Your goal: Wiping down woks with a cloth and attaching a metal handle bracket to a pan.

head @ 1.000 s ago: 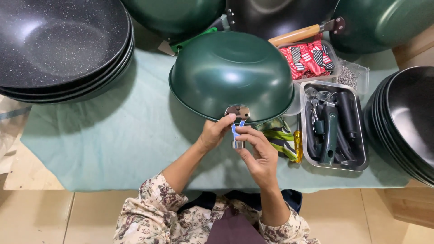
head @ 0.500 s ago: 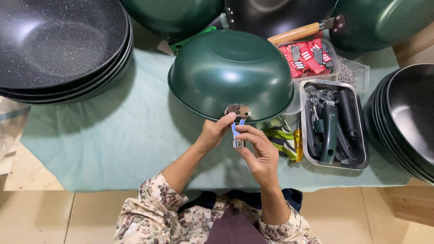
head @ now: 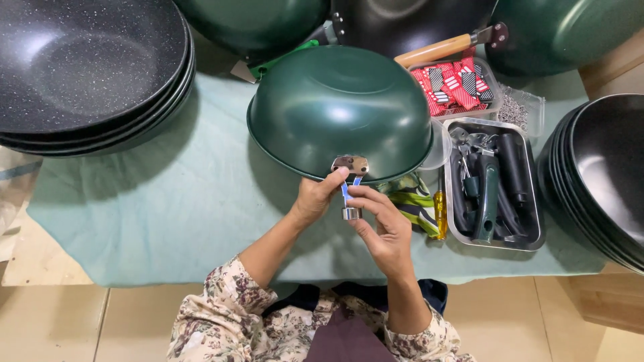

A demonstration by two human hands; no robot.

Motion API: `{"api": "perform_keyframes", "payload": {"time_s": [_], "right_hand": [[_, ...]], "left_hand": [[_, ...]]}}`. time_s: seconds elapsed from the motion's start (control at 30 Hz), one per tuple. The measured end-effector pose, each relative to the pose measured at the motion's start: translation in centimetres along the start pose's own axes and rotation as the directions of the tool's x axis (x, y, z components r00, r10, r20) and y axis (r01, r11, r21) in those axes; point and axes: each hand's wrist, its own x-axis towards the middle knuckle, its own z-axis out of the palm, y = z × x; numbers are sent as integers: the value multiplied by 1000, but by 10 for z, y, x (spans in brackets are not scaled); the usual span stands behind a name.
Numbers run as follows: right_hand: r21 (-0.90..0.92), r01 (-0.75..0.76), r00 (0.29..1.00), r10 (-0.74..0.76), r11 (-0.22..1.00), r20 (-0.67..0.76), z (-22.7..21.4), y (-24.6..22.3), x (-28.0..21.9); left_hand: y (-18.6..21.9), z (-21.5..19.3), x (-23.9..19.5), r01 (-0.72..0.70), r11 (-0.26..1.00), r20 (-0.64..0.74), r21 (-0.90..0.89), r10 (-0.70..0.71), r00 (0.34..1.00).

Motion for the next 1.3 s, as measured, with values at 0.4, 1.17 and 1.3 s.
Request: {"api": "perform_keyframes", "payload": {"time_s": [0.4, 1.17, 1.3], "right_hand": [[-464, -125, 967, 3, 877, -253, -132, 31, 63], [-760, -503, 734, 667, 412, -124, -106, 112, 142], [-723, -563, 687, 712, 399, -142, -109, 117, 139]], "left_hand": [[54, 40, -1, 63, 994, 79, -85, -56, 995], [63, 48, 18, 23, 994, 128, -107, -9, 992], [62, 46, 19, 9, 994, 141, -107, 6, 990]]}}
